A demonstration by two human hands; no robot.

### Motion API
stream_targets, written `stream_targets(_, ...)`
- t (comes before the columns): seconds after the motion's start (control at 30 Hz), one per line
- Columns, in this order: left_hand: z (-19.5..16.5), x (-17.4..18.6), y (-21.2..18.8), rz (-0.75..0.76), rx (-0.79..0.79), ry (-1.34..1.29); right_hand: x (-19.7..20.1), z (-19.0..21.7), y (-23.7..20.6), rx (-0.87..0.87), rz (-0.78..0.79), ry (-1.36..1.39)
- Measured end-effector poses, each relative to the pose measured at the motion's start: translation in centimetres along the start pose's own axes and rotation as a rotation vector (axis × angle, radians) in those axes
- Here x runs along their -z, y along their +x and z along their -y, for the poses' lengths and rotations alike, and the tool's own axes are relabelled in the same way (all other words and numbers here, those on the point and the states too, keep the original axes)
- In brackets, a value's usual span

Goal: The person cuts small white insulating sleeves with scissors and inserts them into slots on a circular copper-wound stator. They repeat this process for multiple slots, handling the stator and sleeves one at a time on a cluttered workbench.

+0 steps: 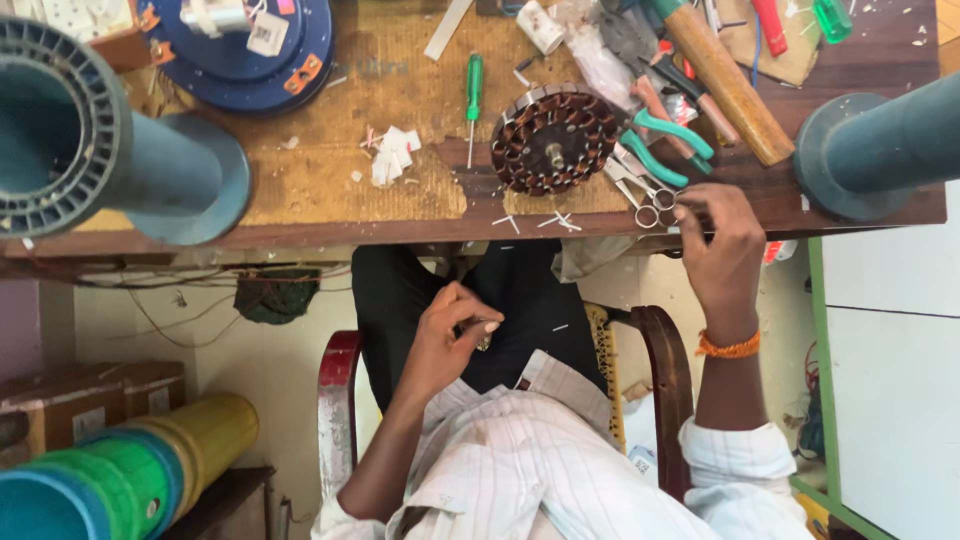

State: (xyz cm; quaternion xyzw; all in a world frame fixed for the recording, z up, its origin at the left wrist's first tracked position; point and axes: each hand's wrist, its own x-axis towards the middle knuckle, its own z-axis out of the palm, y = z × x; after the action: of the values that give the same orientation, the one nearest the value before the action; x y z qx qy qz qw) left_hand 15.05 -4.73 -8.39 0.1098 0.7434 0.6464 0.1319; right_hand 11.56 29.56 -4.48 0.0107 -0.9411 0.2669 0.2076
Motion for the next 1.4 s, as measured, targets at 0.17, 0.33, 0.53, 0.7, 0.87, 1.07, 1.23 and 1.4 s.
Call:
stream_targets(0.17, 0.0, -0.9, -0.2, 0.063, -0.007, 0.077, -0.7, 1.3, 0.0, -0.038, 0.054, -0.066)
stream_targets(0.33, 0.8, -1.8, -0.5, 0.088, 0.067, -0.046, -0.5, 2.4, -0.4, 0.085, -0.019, -0.137)
stream_targets(0.53, 1.6, -0.9, -0.4, 0.083, 0.13, -0.012, 0.2, 2.8, 0.3, -0.013, 0.069, -0.05)
stream_targets(0.7, 2.0, -0.9, -0.5, 0.049, 0.175, -0.038, -0.4, 4.1, 0.6, -0.025, 0.047, -0.08)
stream_targets(0.87, 2.5, -1.0, -0.5, -0.071, 0.056, -0.15, -0.8, 5.5, 0.6, -0.12, 0.102, -0.13)
stream_targets(1.07, 3.3, -0.1, -0.4, 0.007, 0.084, -0.333, -0.5, 7.1, 0.2, -0.287, 0.264, -0.215)
stream_targets(1.23, 3.4, 0.3, -0.4, 0.036, 0.004, -0.292, 0.2, 8.7, 0.0, -0.384, 0.375, -0.31)
stream_targets(1.4, 3.0, 0.5, -0.6, 0.061, 0.086, -0.311, -1.1, 7.8, -0.8, -0.536, 0.481, -0.366)
